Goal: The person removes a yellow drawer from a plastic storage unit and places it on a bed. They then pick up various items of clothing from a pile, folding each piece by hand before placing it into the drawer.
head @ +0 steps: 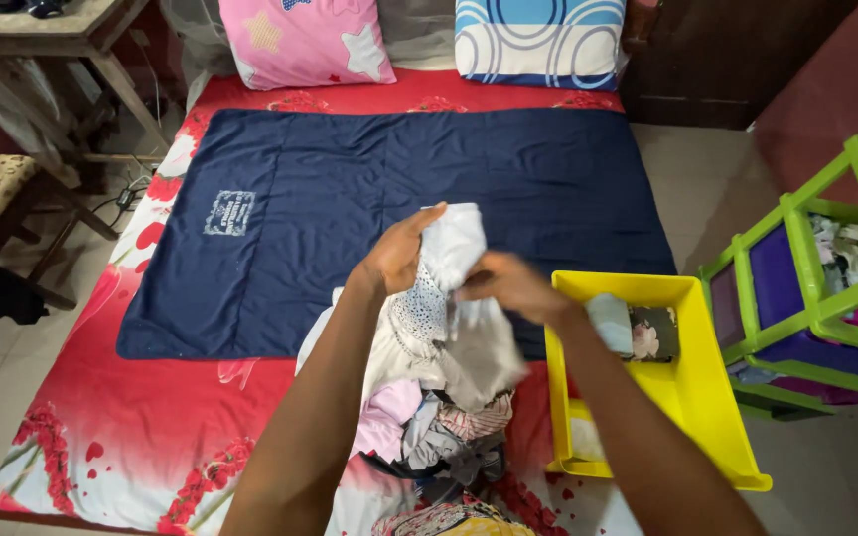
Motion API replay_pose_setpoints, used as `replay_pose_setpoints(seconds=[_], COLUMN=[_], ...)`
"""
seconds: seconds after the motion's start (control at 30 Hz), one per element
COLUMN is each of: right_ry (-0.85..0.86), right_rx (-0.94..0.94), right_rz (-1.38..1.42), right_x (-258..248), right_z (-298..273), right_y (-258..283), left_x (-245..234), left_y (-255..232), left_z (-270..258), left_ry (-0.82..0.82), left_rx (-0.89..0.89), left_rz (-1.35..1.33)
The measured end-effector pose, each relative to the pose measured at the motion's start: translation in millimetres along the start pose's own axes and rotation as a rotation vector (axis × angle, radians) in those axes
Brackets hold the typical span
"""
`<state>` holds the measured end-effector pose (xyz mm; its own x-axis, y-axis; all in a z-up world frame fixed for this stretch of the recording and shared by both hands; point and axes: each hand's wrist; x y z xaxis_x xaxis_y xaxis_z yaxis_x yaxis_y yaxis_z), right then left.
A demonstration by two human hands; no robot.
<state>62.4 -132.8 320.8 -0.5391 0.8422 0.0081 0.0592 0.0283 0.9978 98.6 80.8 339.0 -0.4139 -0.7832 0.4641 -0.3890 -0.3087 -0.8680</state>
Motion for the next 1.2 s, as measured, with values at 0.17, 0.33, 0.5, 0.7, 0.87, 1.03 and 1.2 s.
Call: replay_pose_setpoints(seconds=[0.17, 0.33, 0.5, 0.7, 0.87, 1.03, 1.2], right_ry=[-0.004, -0.244, -0.246, -0.364, -0.531, -0.634, 0.007], right_rx=[0.033, -0.021, -0.067, -0.194, -0.32, -0.306, -0.116], right_rz=[0.094, -0.197, 0.437, 0.291, -0.265, -0.461, 0.01], right_x=[9, 0, -21, -32, -43, -76, -20], right_z=[27, 34, 15, 46, 22, 32, 11], right_y=[-53, -28, 36, 35, 81, 30, -8], left_x=[13, -35, -69, -60, -76, -62, 4], left_y=[-14, -18, 3, 17, 16, 26, 12], left_z=[-17, -48, -62, -33, -33, -26, -28], left_ry=[0.087, 0.097, -0.334, -0.462, -0.191, -0.198, -0.086], left_rx=[-0.082, 0.111, -0.002, -0.029, -0.174, -0.108, 0.087], left_rz=[0.069, 0.142, 0.222, 0.329, 0.92, 0.712, 0.198])
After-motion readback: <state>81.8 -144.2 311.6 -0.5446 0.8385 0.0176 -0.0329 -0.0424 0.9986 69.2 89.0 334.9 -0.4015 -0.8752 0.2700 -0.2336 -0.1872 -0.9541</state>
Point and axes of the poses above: each hand's wrist, its own z-axis towards the middle knuckle, its own x-axis out of the palm, y = z × x, and after that the axes turned 13 degrees about z, right-handed
